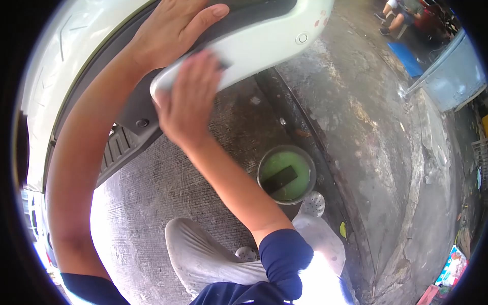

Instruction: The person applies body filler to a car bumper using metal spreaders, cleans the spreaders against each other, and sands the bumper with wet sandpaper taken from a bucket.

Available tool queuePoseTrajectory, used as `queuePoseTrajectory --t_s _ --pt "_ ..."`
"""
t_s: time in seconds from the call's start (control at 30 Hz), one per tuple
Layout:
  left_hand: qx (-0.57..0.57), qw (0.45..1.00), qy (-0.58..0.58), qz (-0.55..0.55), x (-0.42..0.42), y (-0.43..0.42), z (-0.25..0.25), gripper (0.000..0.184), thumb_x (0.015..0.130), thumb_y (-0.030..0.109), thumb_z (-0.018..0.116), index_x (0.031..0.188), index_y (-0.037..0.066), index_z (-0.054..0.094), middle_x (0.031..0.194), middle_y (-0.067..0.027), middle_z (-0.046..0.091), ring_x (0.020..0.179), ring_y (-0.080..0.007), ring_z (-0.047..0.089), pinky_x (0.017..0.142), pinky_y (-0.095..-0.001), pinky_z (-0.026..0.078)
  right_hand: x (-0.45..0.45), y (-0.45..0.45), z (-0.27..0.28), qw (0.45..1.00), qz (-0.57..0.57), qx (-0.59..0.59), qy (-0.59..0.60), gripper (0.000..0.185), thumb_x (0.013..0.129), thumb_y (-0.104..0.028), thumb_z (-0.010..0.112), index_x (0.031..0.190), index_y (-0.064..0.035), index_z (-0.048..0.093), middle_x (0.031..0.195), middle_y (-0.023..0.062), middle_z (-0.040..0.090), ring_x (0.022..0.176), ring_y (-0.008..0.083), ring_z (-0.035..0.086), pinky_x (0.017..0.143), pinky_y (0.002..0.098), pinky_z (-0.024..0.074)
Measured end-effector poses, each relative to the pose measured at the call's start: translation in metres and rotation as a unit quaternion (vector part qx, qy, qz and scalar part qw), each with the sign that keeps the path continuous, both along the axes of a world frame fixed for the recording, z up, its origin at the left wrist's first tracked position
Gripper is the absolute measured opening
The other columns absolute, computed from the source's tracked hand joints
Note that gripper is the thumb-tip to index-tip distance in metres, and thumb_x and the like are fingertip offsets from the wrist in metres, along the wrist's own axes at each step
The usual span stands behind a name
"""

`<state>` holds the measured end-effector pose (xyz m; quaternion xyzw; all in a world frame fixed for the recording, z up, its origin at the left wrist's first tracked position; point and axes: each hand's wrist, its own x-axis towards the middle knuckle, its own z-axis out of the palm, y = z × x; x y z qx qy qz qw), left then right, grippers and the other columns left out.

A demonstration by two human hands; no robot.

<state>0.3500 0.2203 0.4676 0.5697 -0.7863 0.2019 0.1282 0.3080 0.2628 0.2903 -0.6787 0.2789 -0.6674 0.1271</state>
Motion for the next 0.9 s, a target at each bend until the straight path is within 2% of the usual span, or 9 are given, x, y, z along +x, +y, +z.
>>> queuePoseTrajectory --t_s 0.07,0.17,0.27,0.3,0.43,0.53,0.63,0.7,0.9 --pt "-0.012 1.000 -0.007 -0.003 0.001 -0.001 -0.003 0.066 0.107 0.049 0.042 0.149 -0.002 0.043 0.143 -0.0264 0.046 0.131 -0.0412 0.046 0.114 -0.0470 0.037 0.009 0.031 -0.046 0.994 0.044 -0.056 0.078 0.074 0.108 -0.045 0.039 0.156 0.0098 0.026 0.161 0.0348 0.027 0.150 0.0520 0.024 0.124 0.0615 0.0110" --pt "-0.023 1.000 -0.013 -0.006 0.002 0.000 -0.003 0.066 0.107 0.049 0.041 0.149 -0.002 0.043 0.142 -0.0264 0.047 0.131 -0.0413 0.047 0.114 -0.0469 0.036 -0.001 0.028 -0.096 0.974 0.063 -0.147 0.157 0.074 0.107 -0.047 0.041 0.155 0.0083 0.029 0.161 0.0304 0.031 0.150 0.0485 0.028 0.123 0.0613 0.0128" --pt "-0.037 0.999 -0.014 -0.015 0.003 -0.001 -0.001 0.066 0.107 0.050 0.041 0.149 -0.002 0.043 0.141 -0.0266 0.048 0.131 -0.0416 0.047 0.114 -0.0470 0.037 -0.005 0.029 -0.074 0.970 0.080 -0.146 0.178 0.079 0.105 -0.046 0.046 0.155 0.0114 0.027 0.161 0.0383 0.023 0.151 0.0554 0.018 0.122 0.0660 0.0059" --pt "-0.039 0.999 -0.014 -0.017 0.004 -0.001 -0.002 0.067 0.107 0.050 0.041 0.149 -0.002 0.043 0.141 -0.0266 0.048 0.130 -0.0417 0.047 0.113 -0.0471 0.037 -0.007 0.032 -0.059 0.970 0.098 -0.114 0.189 0.079 0.104 -0.045 0.048 0.155 0.0117 0.026 0.161 0.0384 0.023 0.151 0.0557 0.017 0.122 0.0660 0.0056" --pt "-0.035 0.999 0.005 -0.014 0.003 -0.001 -0.003 0.066 0.107 0.048 0.042 0.148 -0.003 0.043 0.140 -0.0271 0.049 0.129 -0.0421 0.048 0.113 -0.0473 0.038 0.005 0.050 -0.084 0.970 0.123 -0.120 0.171 0.081 0.104 -0.044 0.048 0.156 0.0126 0.022 0.161 0.0405 0.019 0.151 0.0571 0.014 0.122 0.0657 0.0048" --pt "-0.062 0.997 -0.034 -0.033 0.006 -0.003 -0.005 0.065 0.108 0.048 0.042 0.148 -0.004 0.043 0.139 -0.0272 0.050 0.129 -0.0420 0.049 0.113 -0.0472 0.038 0.006 0.062 -0.093 0.968 0.159 -0.107 0.165 0.082 0.105 -0.043 0.048 0.157 0.0127 0.018 0.161 0.0416 0.015 0.152 0.0581 0.010 0.122 0.0651 0.0031" --pt "-0.071 0.997 -0.022 -0.035 0.007 -0.003 -0.008 0.066 0.108 0.049 0.041 0.146 -0.004 0.045 0.136 -0.0270 0.051 0.127 -0.0421 0.050 0.112 -0.0473 0.039 0.013 0.062 -0.056 0.971 0.190 -0.069 0.129 0.084 0.105 -0.042 0.049 0.158 0.0129 0.014 0.162 0.0419 0.010 0.152 0.0590 0.005 0.122 0.0649 0.0012" --pt "-0.061 0.998 -0.017 -0.025 0.006 -0.003 -0.010 0.066 0.108 0.050 0.041 0.146 -0.004 0.044 0.136 -0.0270 0.051 0.127 -0.0423 0.050 0.112 -0.0474 0.039 0.019 0.069 -0.084 0.971 0.170 -0.092 0.139 0.085 0.104 -0.041 0.050 0.158 0.0130 0.013 0.162 0.0421 0.008 0.152 0.0593 0.004 0.122 0.0651 0.0011" --pt "-0.064 0.997 -0.027 -0.018 0.007 -0.004 -0.007 0.066 0.108 0.050 0.038 0.148 -0.002 0.043 0.136 -0.0263 0.051 0.126 -0.0419 0.050 0.111 -0.0477 0.039 0.019 0.072 -0.052 0.973 0.204 -0.060 0.092 0.087 0.104 -0.041 0.051 0.158 0.0125 0.009 0.162 0.0425 0.003 0.152 0.0594 0.002 0.122 0.0654 0.0012"
